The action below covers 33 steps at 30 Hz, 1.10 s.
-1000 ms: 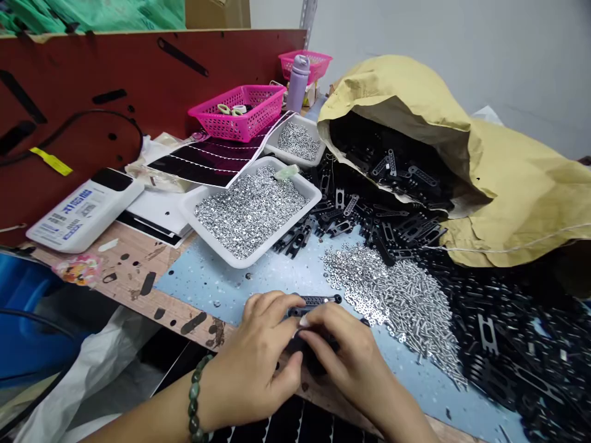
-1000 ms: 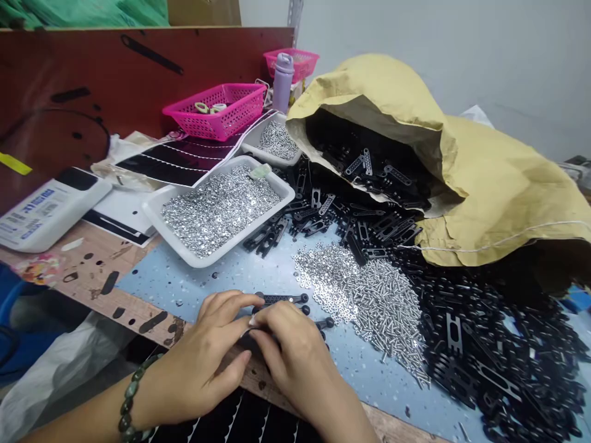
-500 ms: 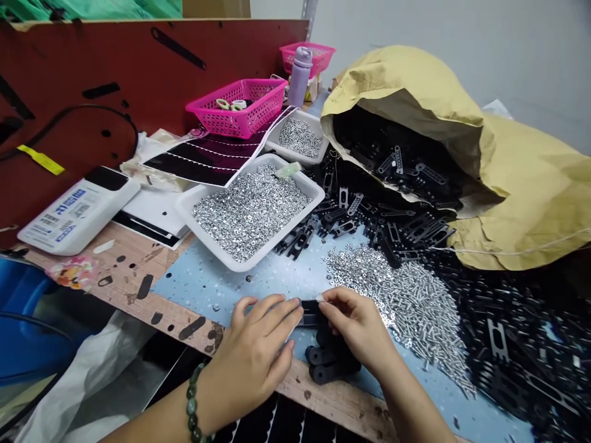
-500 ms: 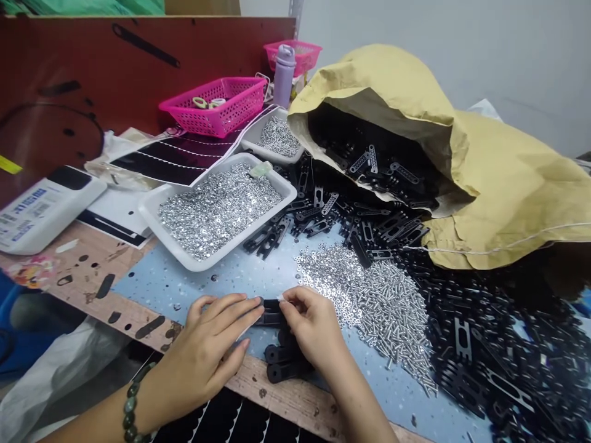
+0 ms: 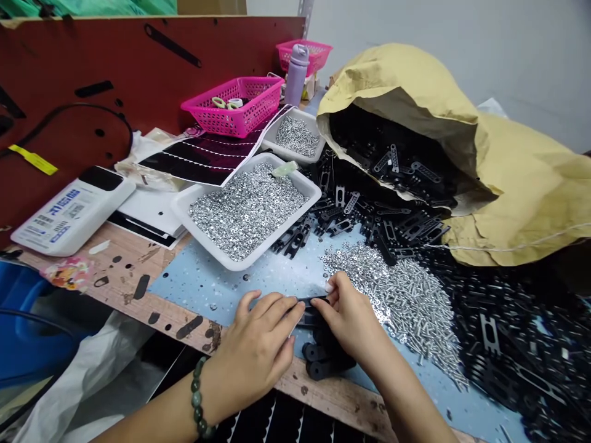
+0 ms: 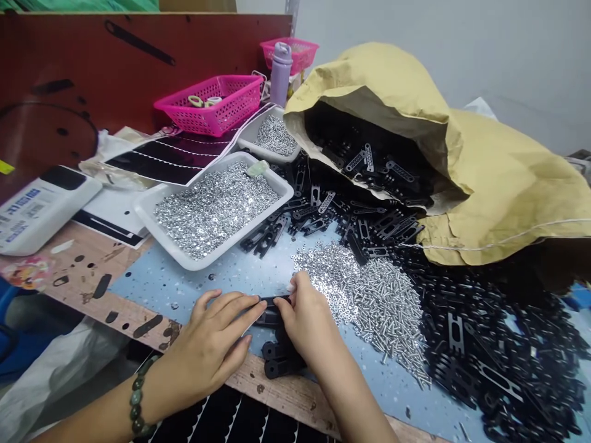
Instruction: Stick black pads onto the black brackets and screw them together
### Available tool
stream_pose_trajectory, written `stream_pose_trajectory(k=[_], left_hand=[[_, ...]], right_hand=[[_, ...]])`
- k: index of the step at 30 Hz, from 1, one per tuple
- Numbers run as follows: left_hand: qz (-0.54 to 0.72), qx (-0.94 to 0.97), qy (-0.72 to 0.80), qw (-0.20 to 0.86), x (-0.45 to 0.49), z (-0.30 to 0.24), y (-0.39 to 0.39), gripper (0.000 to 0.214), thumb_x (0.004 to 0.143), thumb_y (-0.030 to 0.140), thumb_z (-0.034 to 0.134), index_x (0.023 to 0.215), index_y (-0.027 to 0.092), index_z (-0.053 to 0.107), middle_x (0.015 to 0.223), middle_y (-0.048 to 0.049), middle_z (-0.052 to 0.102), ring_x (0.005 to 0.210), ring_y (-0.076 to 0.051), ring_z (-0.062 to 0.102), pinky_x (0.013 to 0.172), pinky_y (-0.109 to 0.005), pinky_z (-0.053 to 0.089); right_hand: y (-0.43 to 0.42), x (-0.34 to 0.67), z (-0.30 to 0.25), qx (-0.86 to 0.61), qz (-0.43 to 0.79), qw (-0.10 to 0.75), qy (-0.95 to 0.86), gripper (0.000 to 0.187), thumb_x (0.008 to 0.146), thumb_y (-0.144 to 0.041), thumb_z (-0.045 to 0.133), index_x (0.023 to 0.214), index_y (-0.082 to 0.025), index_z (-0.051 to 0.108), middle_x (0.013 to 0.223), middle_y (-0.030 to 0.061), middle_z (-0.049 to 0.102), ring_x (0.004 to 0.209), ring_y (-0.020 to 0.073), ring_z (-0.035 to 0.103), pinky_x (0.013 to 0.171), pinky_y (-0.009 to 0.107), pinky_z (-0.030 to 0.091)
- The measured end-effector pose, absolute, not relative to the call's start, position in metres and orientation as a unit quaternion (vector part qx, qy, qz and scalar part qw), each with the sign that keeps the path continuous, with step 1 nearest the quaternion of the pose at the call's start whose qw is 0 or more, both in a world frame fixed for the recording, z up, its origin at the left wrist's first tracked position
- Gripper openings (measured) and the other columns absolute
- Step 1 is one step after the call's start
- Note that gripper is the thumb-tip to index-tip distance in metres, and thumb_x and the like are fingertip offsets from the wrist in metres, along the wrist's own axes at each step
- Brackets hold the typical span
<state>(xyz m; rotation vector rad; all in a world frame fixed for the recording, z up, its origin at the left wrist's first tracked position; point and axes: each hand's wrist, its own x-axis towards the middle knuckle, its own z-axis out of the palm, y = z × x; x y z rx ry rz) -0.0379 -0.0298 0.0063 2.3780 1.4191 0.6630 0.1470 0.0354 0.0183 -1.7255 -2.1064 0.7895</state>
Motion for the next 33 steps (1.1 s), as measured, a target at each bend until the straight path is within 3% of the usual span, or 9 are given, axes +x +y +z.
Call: stream_pose_trajectory(k=[4,6,9,12,15,20,24,28,33], left_hand=[[0.229,0.817,0.5,0.175,-0.032,0.004,-0.029,0.049,0.085,0.026,0.052,0.132,0.016,0.044,0.142,-0.0134,0.04,0.129,-0.031,0.035,0.105,-0.052,0.029],[0.226,0.818,0.49,0.198,-0.025,0.0,-0.031,0.076,0.08,0.043,0.06,0.143,0.013,0.029,0.148,-0.0168,0.03,0.134,-0.035,0.027,0.106,-0.055,0.028],[0.24,0.816,0.481,0.214,-0.01,-0.009,-0.034,0.108,0.069,0.053,0.069,0.148,0.012,0.009,0.145,-0.0182,0.034,0.132,-0.037,0.032,0.108,-0.059,0.025],[0.263,0.797,0.504,0.203,0.008,-0.014,-0.036,0.101,0.072,0.038,0.068,0.148,0.011,0.008,0.138,-0.0182,0.043,0.126,-0.035,0.039,0.108,-0.058,0.026],[0.288,0.778,0.517,0.209,0.018,-0.015,-0.036,0.09,0.075,0.021,0.056,0.148,0.012,0.006,0.128,-0.0175,0.048,0.118,-0.032,0.045,0.103,-0.058,0.033],[0.301,0.782,0.503,0.214,0.019,-0.016,-0.035,0.085,0.076,0.019,0.052,0.147,0.012,0.007,0.127,-0.018,0.046,0.118,-0.032,0.044,0.1,-0.056,0.037],[0.278,0.798,0.499,0.191,0.017,-0.011,-0.035,0.082,0.07,0.023,0.058,0.143,0.011,0.022,0.127,-0.0172,0.047,0.119,-0.033,0.043,0.1,-0.055,0.037],[0.235,0.81,0.507,0.178,0.02,-0.003,-0.034,0.082,0.067,0.029,0.064,0.14,0.014,0.03,0.126,-0.0158,0.049,0.118,-0.035,0.043,0.099,-0.057,0.037],[0.263,0.776,0.512,0.258,0.015,0.005,-0.035,0.076,0.072,0.03,0.063,0.141,0.018,0.033,0.122,-0.0148,0.05,0.116,-0.035,0.045,0.096,-0.058,0.038]], right_hand=[[0.019,0.167,0.019,-0.579,0.165,0.203,-0.772,0.027,0.082,-0.036,0.06,0.1,-0.02,0.048,0.088,0.0068,0.059,0.075,0.022,0.059,0.062,0.034,0.049],[0.0,0.179,0.01,-0.562,0.122,0.29,-0.765,0.027,0.088,-0.034,0.055,0.11,-0.02,0.047,0.103,0.0105,0.056,0.094,0.0242,0.058,0.08,0.04,0.05],[-0.03,0.185,-0.013,-0.581,0.085,0.36,-0.725,0.032,0.091,-0.029,0.051,0.12,-0.019,0.044,0.112,0.0135,0.055,0.107,0.0255,0.056,0.088,0.044,0.05],[-0.047,0.176,-0.026,-0.573,0.117,0.324,-0.743,0.043,0.094,-0.021,0.042,0.136,-0.018,0.033,0.126,0.0151,0.054,0.118,0.0246,0.053,0.094,0.044,0.05],[-0.047,0.166,-0.023,-0.504,0.129,0.258,-0.814,0.056,0.093,-0.017,0.038,0.146,-0.018,0.019,0.137,0.0136,0.049,0.127,0.0251,0.047,0.104,0.05,0.041],[-0.04,0.165,-0.021,-0.486,0.099,0.214,-0.841,0.061,0.092,-0.013,0.033,0.149,-0.017,0.012,0.138,0.012,0.049,0.128,0.0252,0.045,0.108,0.057,0.031],[-0.038,0.169,-0.031,-0.559,0.091,0.268,-0.78,0.056,0.095,-0.02,0.033,0.148,-0.017,0.017,0.141,0.015,0.045,0.131,0.028,0.041,0.107,0.061,0.029],[-0.048,0.177,-0.025,-0.571,0.148,0.405,-0.698,0.048,0.096,-0.026,0.035,0.143,-0.021,0.028,0.144,0.013,0.041,0.136,0.0272,0.032,0.109,0.06,0.026],[-0.064,0.186,-0.005,-0.561,0.226,0.575,-0.552,0.037,0.098,-0.027,0.034,0.134,-0.022,0.039,0.137,0.0136,0.047,0.129,0.0253,0.043,0.104,0.052,0.039]])
